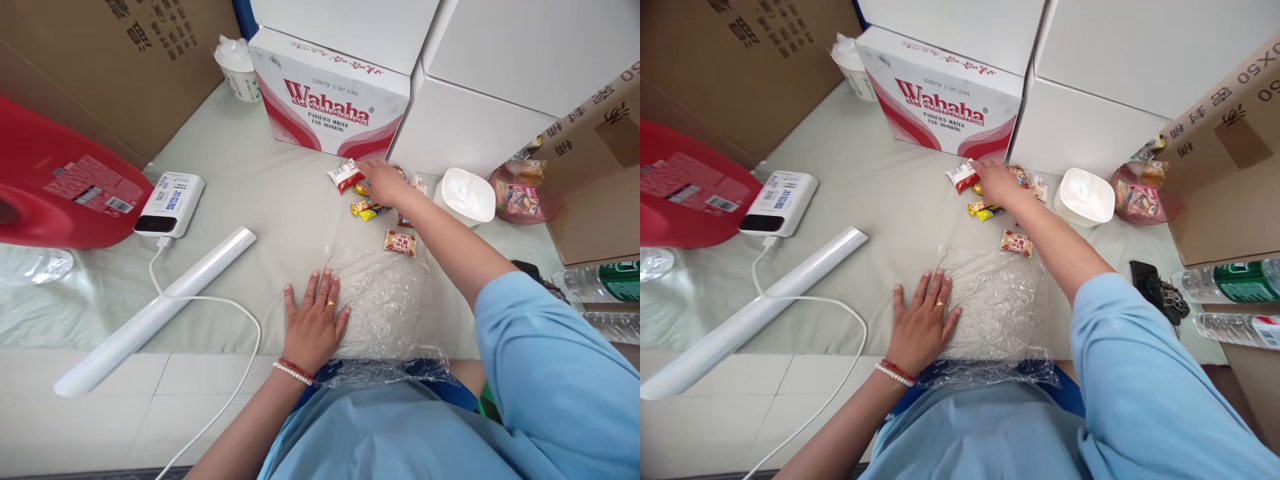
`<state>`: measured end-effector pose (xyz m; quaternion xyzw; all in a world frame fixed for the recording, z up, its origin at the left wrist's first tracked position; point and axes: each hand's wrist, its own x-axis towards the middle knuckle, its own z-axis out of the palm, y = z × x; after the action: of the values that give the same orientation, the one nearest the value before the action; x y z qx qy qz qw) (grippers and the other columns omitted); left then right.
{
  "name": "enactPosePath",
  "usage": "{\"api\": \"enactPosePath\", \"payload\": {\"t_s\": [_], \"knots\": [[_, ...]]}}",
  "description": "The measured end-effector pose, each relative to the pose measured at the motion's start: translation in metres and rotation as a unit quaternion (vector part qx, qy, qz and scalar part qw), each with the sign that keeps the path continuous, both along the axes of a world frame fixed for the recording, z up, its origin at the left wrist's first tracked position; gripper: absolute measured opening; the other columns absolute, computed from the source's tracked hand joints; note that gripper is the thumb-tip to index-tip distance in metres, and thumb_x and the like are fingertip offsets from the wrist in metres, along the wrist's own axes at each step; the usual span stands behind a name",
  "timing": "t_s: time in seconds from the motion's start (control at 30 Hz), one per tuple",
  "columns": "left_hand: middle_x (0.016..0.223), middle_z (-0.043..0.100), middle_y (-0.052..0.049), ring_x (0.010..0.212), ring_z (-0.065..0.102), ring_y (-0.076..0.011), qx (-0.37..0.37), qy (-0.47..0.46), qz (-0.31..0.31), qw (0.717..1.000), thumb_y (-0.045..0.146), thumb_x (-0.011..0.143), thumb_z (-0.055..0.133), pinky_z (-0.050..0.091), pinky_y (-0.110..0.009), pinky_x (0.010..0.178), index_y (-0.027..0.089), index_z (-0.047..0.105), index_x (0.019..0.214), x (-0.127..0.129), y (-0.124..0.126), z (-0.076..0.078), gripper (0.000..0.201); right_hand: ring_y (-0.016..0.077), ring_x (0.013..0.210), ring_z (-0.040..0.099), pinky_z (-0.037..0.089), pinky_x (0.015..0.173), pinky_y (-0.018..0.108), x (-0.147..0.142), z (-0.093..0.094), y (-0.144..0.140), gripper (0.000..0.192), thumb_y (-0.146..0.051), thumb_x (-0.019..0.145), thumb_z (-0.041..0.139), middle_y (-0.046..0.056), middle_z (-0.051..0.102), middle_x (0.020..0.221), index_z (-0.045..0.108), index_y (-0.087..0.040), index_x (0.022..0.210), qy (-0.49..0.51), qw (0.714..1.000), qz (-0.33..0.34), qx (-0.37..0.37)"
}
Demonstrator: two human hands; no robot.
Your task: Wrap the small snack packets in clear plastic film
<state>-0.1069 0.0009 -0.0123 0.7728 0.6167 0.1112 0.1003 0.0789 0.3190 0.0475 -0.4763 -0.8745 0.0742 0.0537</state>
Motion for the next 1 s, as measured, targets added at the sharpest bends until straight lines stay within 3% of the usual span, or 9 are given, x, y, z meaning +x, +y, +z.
{"api": "enactPosePath", "payload": {"t_s": [0.1,0.2,0.3,0.4,0.57,0.67,0.8,0.9,1.0], "knots": [[0.168,0.032,-0.013,0.157,0.029,-0.0355,0.004,0.005,-0.001,1.0,0.045,0.105,0.04,0.002,-0.076,0.124,0.021,0.04,0.159,0.0,0.0,0.0,0.059,0.0392,0.145,0.037,0.034,0.118,0.053,-0.039,-0.016,0.013,0.072,-0.015,0.089,0.065,0.022,0.04,0.162,0.04,-0.004,0.156,-0.026,0.998,0.022,-0.044],[0.168,0.033,-0.013,0.157,0.031,-0.0352,0.009,0.006,0.001,1.0,0.045,0.105,0.04,0.003,-0.075,0.124,0.022,0.041,0.159,0.0,-0.001,0.0,0.058,0.0394,0.135,0.044,0.041,0.108,0.053,-0.061,-0.02,0.002,0.05,-0.013,0.096,0.052,0.026,0.053,0.148,0.051,-0.002,0.144,-0.032,0.999,-0.032,-0.023],[0.168,0.033,-0.013,0.156,0.031,-0.0351,0.015,0.005,0.001,1.0,0.045,0.105,0.039,0.003,-0.075,0.124,0.02,0.041,0.159,0.0,-0.001,0.0,0.059,0.0359,0.122,0.052,0.041,0.105,0.05,-0.064,-0.01,-0.029,0.035,-0.015,0.101,0.042,0.023,0.066,0.126,0.063,-0.004,0.126,0.007,0.999,-0.044,0.017],[0.167,0.034,-0.013,0.156,0.031,-0.0356,0.018,0.002,0.001,1.0,0.045,0.105,0.039,0.005,-0.075,0.124,0.02,0.041,0.159,0.0,-0.001,0.001,0.059,0.029,0.107,0.062,0.043,0.102,0.043,-0.044,0.012,-0.079,0.03,-0.017,0.102,0.042,0.015,0.072,0.112,0.067,-0.01,0.118,0.101,0.995,-0.022,0.015],[0.167,0.035,-0.012,0.156,0.032,-0.0366,0.018,-0.003,0.005,1.0,0.047,0.105,0.037,0.007,-0.075,0.125,0.022,0.04,0.16,0.002,-0.001,0.001,0.059,0.0245,0.1,0.064,0.048,0.09,0.038,0.015,0.046,-0.19,0.026,-0.027,0.104,0.049,0.009,0.074,0.114,0.065,-0.019,0.124,0.223,0.971,0.038,0.073],[0.168,0.033,-0.013,0.156,0.031,-0.0368,0.017,-0.002,0.005,1.0,0.047,0.106,0.037,0.004,-0.076,0.124,0.019,0.037,0.161,0.003,-0.001,0.0,0.062,0.026,0.102,0.063,0.048,0.09,0.042,0.038,0.036,-0.249,0.029,-0.019,0.102,0.052,0.012,0.073,0.118,0.062,-0.018,0.13,0.185,0.971,0.057,0.141],[0.168,0.031,-0.014,0.157,0.03,-0.0366,0.02,-0.002,0.001,1.0,0.046,0.106,0.037,0.002,-0.076,0.124,0.017,0.034,0.162,0.003,-0.001,-0.002,0.063,0.0276,0.102,0.06,0.046,0.087,0.043,0.042,-0.003,-0.3,0.026,-0.018,0.099,0.058,0.012,0.073,0.12,0.065,-0.018,0.125,0.07,0.983,0.071,0.154],[0.168,0.032,-0.015,0.156,0.031,-0.0374,0.027,-0.008,-0.002,1.0,0.045,0.105,0.038,0.002,-0.077,0.123,0.016,0.033,0.162,0.002,-0.001,-0.003,0.064,0.028,0.103,0.058,0.045,0.086,0.044,0.042,-0.012,-0.305,0.027,-0.038,0.1,0.062,0.013,0.073,0.116,0.069,-0.017,0.116,0.041,0.992,0.086,0.079],[0.167,0.033,-0.015,0.156,0.032,-0.0378,0.031,-0.015,-0.001,0.999,0.045,0.105,0.039,0.002,-0.077,0.123,0.017,0.034,0.162,0.002,0.0,-0.003,0.064,0.0287,0.105,0.055,0.043,0.09,0.045,0.049,0.006,-0.265,0.03,-0.041,0.103,0.055,0.012,0.073,0.114,0.071,-0.018,0.114,0.048,0.995,0.06,0.07]]}}
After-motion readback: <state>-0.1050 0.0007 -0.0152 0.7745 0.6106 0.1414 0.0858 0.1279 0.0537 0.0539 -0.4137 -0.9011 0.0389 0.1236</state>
